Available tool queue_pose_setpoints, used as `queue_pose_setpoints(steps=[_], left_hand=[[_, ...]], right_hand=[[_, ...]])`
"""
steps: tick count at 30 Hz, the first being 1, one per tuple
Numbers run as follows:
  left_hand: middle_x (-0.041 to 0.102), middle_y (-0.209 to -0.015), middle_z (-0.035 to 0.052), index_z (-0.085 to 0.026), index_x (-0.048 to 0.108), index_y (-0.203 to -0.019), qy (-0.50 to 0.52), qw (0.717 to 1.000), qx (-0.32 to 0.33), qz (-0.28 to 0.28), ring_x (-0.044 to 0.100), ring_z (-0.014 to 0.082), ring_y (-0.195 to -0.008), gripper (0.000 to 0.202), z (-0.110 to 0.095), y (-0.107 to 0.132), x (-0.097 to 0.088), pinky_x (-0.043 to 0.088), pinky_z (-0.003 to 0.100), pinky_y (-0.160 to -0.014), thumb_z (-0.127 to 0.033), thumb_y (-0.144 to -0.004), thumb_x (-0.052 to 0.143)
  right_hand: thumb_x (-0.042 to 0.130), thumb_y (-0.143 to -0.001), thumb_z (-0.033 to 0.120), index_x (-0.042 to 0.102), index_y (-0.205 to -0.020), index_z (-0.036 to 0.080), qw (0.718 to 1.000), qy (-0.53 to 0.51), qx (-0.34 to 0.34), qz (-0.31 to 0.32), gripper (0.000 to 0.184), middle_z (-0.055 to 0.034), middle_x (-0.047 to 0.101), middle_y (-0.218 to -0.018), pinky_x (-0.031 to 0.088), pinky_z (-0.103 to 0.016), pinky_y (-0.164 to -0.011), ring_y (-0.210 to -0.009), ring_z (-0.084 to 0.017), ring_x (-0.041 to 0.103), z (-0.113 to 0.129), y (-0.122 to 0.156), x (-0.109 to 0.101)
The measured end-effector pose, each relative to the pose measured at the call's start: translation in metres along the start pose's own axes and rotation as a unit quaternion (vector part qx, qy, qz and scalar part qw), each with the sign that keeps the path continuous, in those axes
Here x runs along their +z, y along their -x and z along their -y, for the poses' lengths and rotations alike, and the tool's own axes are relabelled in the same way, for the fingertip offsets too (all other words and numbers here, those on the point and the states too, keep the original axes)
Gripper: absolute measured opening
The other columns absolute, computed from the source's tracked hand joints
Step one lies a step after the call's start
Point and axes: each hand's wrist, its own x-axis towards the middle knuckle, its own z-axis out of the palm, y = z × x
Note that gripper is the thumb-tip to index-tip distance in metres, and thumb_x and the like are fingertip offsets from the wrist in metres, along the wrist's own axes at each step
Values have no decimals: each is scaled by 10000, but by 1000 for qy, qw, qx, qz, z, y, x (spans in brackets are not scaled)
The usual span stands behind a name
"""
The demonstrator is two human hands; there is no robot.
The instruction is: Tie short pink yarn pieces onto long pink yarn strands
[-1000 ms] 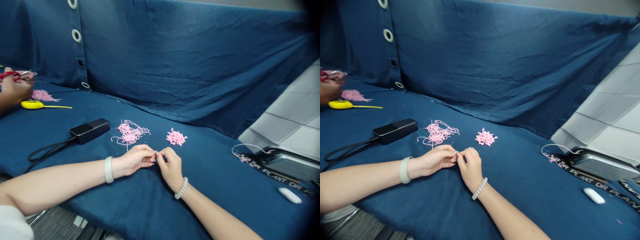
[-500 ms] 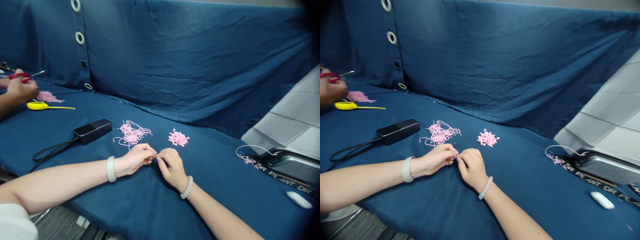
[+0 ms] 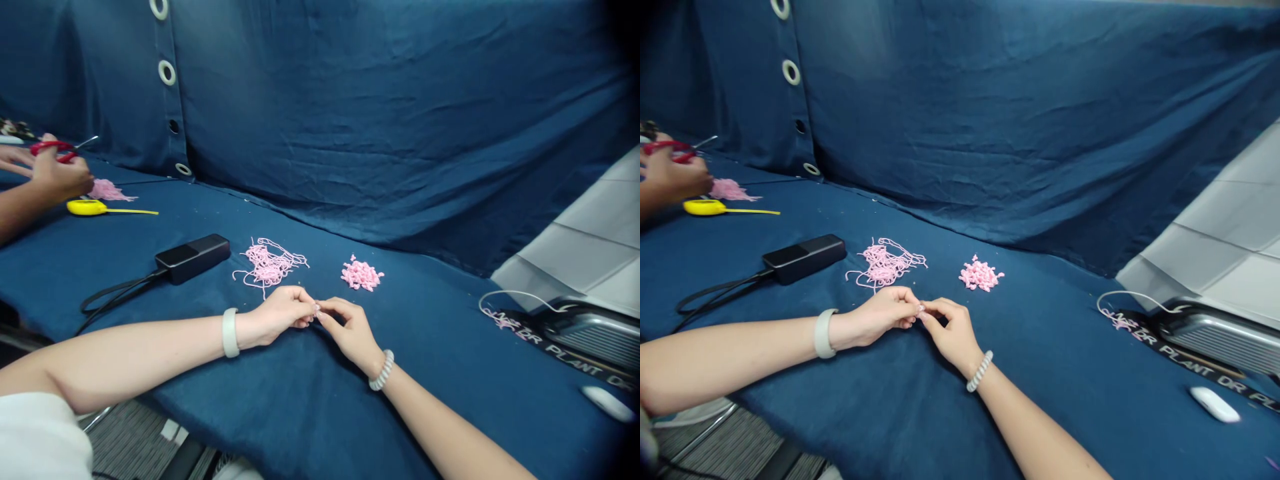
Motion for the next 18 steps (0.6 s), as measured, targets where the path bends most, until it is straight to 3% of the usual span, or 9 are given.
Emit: queue_pose_setpoints(steps=[8, 18], left_hand=[[582, -569, -5, -128, 551, -662, -11, 1000, -5, -1, 528, 58, -529, 175, -2, 3, 1, 407, 174, -525, -244, -667, 682], [585, -555, -5, -132, 580, -645, -65, 998, 20, -19, 523, 65, -503, 150, -4, 5, 0, 401, 171, -486, -248, -672, 672]], right_hand=[[606, -797, 220, 715, -916, 205, 998, -59, 23, 19, 162, -52, 702, -871, 493, -322, -755, -801, -184, 645, -7, -2, -2], [597, -811, 226, 714, -936, 213, 999, -15, 14, 35, 172, -53, 713, -902, 512, -331, -766, -820, -189, 659, -6, -2, -2]])
